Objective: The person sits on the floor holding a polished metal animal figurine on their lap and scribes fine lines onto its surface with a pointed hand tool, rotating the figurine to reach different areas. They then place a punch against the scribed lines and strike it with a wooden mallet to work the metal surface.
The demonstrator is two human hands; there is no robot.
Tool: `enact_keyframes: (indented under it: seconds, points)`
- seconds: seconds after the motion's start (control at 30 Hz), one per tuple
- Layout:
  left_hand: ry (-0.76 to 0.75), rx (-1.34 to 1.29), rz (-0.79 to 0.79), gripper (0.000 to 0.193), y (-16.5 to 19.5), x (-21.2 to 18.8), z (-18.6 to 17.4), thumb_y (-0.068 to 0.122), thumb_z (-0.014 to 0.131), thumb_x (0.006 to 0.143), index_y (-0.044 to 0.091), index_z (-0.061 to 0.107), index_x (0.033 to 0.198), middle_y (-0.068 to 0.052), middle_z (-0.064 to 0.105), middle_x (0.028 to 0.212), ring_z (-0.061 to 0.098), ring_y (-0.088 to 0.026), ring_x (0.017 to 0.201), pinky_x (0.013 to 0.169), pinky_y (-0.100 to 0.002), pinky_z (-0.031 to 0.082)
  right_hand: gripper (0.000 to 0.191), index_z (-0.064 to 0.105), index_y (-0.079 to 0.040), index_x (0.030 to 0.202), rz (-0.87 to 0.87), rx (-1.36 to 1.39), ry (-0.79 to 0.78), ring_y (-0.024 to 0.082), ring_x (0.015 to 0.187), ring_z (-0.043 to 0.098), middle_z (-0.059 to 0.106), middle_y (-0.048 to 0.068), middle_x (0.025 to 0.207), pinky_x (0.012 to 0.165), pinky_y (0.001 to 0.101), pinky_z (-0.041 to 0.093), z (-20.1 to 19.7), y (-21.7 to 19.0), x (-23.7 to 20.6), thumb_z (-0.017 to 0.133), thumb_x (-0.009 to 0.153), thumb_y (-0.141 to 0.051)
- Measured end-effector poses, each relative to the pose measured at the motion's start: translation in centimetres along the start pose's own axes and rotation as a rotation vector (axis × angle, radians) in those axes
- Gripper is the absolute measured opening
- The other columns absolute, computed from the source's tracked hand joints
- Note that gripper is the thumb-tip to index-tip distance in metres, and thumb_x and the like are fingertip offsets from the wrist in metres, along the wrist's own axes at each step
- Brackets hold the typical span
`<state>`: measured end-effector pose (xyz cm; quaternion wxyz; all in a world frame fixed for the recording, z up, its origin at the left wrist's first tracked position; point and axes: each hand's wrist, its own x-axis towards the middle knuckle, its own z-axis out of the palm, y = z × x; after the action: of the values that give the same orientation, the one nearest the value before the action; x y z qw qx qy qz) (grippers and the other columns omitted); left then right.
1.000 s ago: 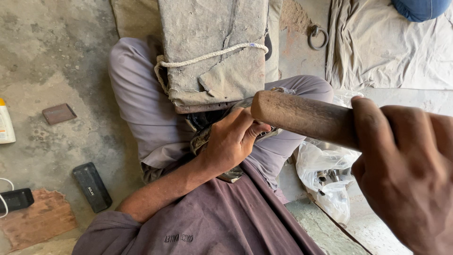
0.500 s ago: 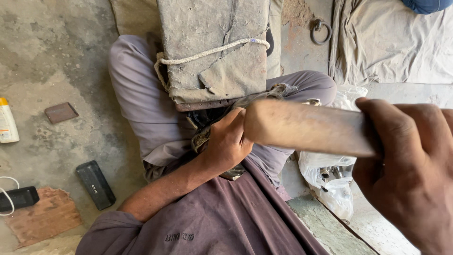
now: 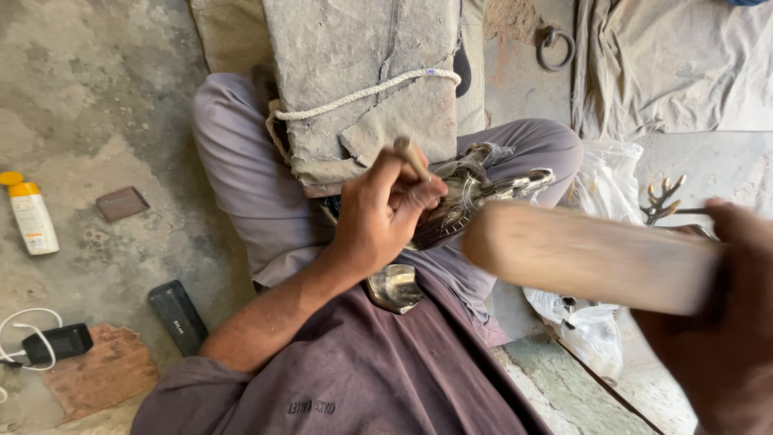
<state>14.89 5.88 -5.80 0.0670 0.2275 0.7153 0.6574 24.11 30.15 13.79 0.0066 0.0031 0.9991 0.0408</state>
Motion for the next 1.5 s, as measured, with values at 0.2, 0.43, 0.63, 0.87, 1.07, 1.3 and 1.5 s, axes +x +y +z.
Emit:
enact_keyframes:
  seconds: [0.2, 0.43, 0.63, 0.87, 1.07, 1.3, 1.5]
  points:
    - [-0.266, 0.034, 0.153, 0.037, 0.5, 5.2, 0.1, 0.027, 0.069, 0.102, 0.012, 0.055, 0.132, -0.005, 0.078, 0.094, 0.078, -0.014, 0.077, 0.055, -0.023, 0.062, 0.042, 0.056, 0.009, 0.129, 0.356, 0.382, -0.001, 0.026, 0.073, 0.068, 0.067, 0.020, 0.090, 0.064, 0.0349, 0.055, 3.9, 4.9, -1.6, 0.078, 0.097, -0.007]
    - [-0.545, 0.072, 0.250, 0.046, 1.9, 8.0, 0.9, 0.022, 0.077, 0.094, 0.016, 0.058, 0.135, -0.001, 0.075, 0.085, 0.077, -0.014, 0.073, 0.057, -0.029, 0.062, 0.041, 0.050, 0.011, 0.130, 0.294, 0.445, 0.096, 0.022, 0.088, 0.068, 0.063, 0.022, 0.107, 0.075, 0.0297, 0.057, 6.0, 6.8, -3.6, 0.076, 0.102, -0.005]
    - [-0.671, 0.116, 0.270, 0.047, 3.5, 9.2, 1.1, 0.010, 0.077, 0.093, 0.015, 0.058, 0.136, -0.004, 0.073, 0.080, 0.076, -0.019, 0.072, 0.062, -0.038, 0.060, 0.041, 0.052, 0.008, 0.133, 0.270, 0.319, 0.179, 0.027, 0.096, 0.068, 0.060, 0.020, 0.113, 0.081, 0.0353, 0.059, 7.1, 7.4, -3.5, 0.073, 0.099, -0.002]
    - [-0.727, 0.085, 0.197, 0.039, 4.9, 9.4, 1.2, -0.001, 0.066, 0.097, 0.012, 0.057, 0.132, -0.006, 0.072, 0.082, 0.080, -0.020, 0.083, 0.066, -0.036, 0.062, 0.043, 0.056, 0.001, 0.130, 0.317, 0.582, 0.218, 0.027, 0.106, 0.071, 0.069, 0.016, 0.113, 0.095, 0.0366, 0.059, 6.5, 7.1, -2.4, 0.078, 0.094, -0.009]
    - [-0.737, 0.223, 0.240, 0.044, 5.3, 9.7, 1.5, 0.000, 0.070, 0.091, 0.013, 0.058, 0.131, -0.009, 0.070, 0.078, 0.075, -0.026, 0.073, 0.063, -0.041, 0.058, 0.039, 0.063, 0.005, 0.118, 0.268, 0.406, 0.151, 0.028, 0.083, 0.072, 0.074, 0.022, 0.099, 0.074, 0.0376, 0.059, 6.8, 6.7, -1.8, 0.079, 0.083, -0.004]
    - [-0.788, 0.199, 0.211, 0.042, 5.5, 9.7, 1.7, -0.007, 0.062, 0.091, 0.013, 0.055, 0.126, -0.008, 0.073, 0.087, 0.079, -0.023, 0.084, 0.067, -0.038, 0.062, 0.036, 0.061, 0.005, 0.123, 0.292, 0.549, 0.212, 0.026, 0.088, 0.071, 0.071, 0.020, 0.102, 0.077, 0.0372, 0.058, 7.5, 6.8, -2.3, 0.073, 0.089, -0.003]
    - [-0.812, 0.242, 0.249, 0.046, 5.5, 10.0, 1.9, -0.009, 0.062, 0.088, 0.010, 0.055, 0.130, -0.010, 0.072, 0.085, 0.077, -0.026, 0.081, 0.066, -0.039, 0.059, 0.031, 0.062, 0.002, 0.120, 0.308, 0.550, 0.212, 0.023, 0.083, 0.070, 0.071, 0.016, 0.100, 0.073, 0.0343, 0.058, 7.0, 7.0, -2.1, 0.073, 0.091, -0.006]
